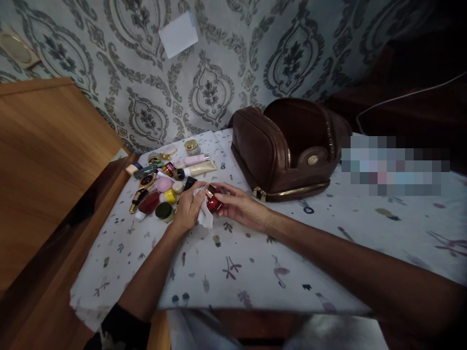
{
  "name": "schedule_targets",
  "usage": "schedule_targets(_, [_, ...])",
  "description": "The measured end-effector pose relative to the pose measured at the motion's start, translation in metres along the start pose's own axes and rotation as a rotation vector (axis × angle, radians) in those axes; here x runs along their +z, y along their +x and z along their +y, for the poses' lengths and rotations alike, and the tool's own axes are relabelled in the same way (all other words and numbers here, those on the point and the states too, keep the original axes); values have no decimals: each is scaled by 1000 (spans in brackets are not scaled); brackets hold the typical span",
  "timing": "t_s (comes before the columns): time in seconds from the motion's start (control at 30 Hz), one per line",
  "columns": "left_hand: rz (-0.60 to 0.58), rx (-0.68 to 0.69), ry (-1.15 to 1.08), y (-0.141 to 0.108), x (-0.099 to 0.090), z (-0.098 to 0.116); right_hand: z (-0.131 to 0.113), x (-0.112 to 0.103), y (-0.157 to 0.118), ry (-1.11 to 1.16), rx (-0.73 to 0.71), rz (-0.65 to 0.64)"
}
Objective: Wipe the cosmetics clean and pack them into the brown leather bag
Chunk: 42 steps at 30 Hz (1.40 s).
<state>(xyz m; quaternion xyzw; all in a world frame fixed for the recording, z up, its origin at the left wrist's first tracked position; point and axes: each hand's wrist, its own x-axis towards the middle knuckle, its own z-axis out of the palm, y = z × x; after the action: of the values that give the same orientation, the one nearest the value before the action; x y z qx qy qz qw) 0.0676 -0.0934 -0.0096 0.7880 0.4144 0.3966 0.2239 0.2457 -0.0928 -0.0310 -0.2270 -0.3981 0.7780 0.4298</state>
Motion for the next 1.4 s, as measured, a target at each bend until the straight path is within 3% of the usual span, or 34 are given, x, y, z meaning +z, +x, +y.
schedule_targets(0.23, [138, -94, -31, -1, 6, -2, -2, -2, 3, 68, 25, -3])
schedule_targets(0.7, [378, -151, -25, -3, 17, 7, -9, -5, 4, 223, 108, 121])
schedule_targets(1.07, [205, 164, 389, -4, 18, 4, -6, -10, 8, 349, 105, 114])
schedule_targets(1.4, [383, 248, 319, -2, 15, 3, 0, -10, 8, 254, -15, -15])
